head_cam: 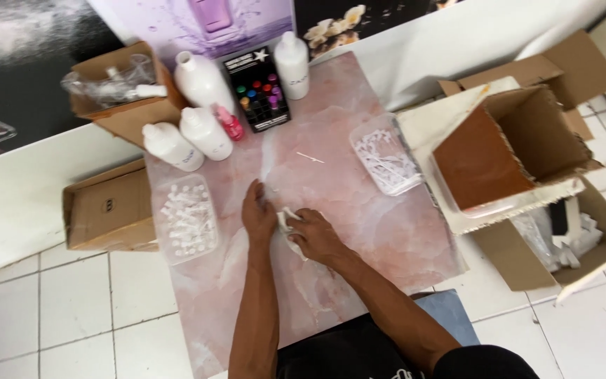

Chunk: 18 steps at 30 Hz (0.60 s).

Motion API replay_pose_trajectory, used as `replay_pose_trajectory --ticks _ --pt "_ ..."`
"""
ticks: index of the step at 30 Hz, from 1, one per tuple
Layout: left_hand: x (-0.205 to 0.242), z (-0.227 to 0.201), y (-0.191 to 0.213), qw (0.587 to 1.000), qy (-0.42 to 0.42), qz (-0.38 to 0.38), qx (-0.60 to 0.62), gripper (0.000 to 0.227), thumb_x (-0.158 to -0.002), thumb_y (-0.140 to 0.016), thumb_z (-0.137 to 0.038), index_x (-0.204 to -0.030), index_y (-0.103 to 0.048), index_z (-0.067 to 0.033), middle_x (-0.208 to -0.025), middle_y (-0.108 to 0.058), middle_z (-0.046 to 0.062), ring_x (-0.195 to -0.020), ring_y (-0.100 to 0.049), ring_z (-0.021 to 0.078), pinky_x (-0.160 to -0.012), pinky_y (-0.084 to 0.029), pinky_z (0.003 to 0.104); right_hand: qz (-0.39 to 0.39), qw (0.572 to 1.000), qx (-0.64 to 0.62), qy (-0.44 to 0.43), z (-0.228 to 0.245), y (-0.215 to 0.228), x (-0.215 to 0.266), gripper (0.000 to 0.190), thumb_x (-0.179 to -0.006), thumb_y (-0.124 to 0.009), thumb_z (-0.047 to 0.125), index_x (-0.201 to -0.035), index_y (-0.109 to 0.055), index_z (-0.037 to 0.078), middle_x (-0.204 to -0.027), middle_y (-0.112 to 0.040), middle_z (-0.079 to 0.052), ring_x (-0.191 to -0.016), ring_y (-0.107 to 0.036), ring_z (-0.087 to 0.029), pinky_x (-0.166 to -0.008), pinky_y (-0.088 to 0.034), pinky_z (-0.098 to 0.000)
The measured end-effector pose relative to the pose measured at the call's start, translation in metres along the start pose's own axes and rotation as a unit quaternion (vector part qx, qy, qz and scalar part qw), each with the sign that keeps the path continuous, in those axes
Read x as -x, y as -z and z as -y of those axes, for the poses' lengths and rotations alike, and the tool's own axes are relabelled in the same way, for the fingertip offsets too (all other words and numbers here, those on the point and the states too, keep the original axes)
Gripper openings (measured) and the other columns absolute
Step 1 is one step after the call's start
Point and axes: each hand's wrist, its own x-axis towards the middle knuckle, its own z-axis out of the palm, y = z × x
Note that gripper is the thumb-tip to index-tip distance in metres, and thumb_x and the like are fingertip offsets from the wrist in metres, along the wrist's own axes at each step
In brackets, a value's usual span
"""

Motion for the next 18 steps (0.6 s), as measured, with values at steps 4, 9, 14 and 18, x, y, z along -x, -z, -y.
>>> replay_pose_trajectory --ticks 4,9,14,18 --pt "0.006 -0.055 0.021 0.993 -0.082 -0.087 0.012 0.063 -0.077 -0.054 0.011 -0.138 -0.059 -0.0016 -0.115 -0.064 0.019 -0.102 -0.064 0.0361 -0.094 -0.052 0.042 -0.014 0.993 -0.116 -0.026 0.022 0.027 0.009 0.033 -0.104 -0.058 0.017 -0.134 -0.067 0.008 -0.133 -0.061 -0.028 -0.125 -0.059 -0.048 -0.107 -0.047 -0.054" --pt "0.024 -0.13 0.023 0.971 -0.106 -0.211 -0.019 0.03 -0.09 -0.072 0.001 -0.117 -0.074 -0.0101 -0.117 -0.064 0.006 -0.108 -0.063 0.0244 -0.097 -0.051 0.036 -0.235 0.965 -0.106 0.049 0.001 0.029 0.019 0.018 -0.092 -0.073 0.005 -0.109 -0.079 0.004 -0.113 -0.074 -0.016 -0.105 -0.072 -0.034 -0.092 -0.059 -0.0407" --pt "0.038 -0.183 -0.022 0.972 -0.166 -0.125 0.11 0.014 -0.093 -0.068 -0.005 -0.105 -0.077 -0.005 -0.108 -0.066 0.009 -0.098 -0.067 0.0275 -0.088 -0.055 0.036 -0.299 0.951 -0.075 -0.006 -0.033 0.073 0.016 0.019 -0.088 -0.074 0.0 -0.104 -0.081 0.008 -0.101 -0.077 -0.012 -0.093 -0.074 -0.03 -0.085 -0.06 -0.0383" --pt "0.037 -0.212 -0.067 0.962 -0.212 -0.029 0.168 0.017 -0.096 -0.066 -0.006 -0.11 -0.074 0.0009 -0.112 -0.065 0.017 -0.103 -0.068 0.0367 -0.09 -0.055 0.042 -0.365 0.931 -0.008 -0.009 -0.087 0.109 0.01 0.018 -0.086 -0.075 -0.006 -0.1 -0.079 0.004 -0.095 -0.077 -0.015 -0.091 -0.074 -0.036 -0.081 -0.058 -0.0438"
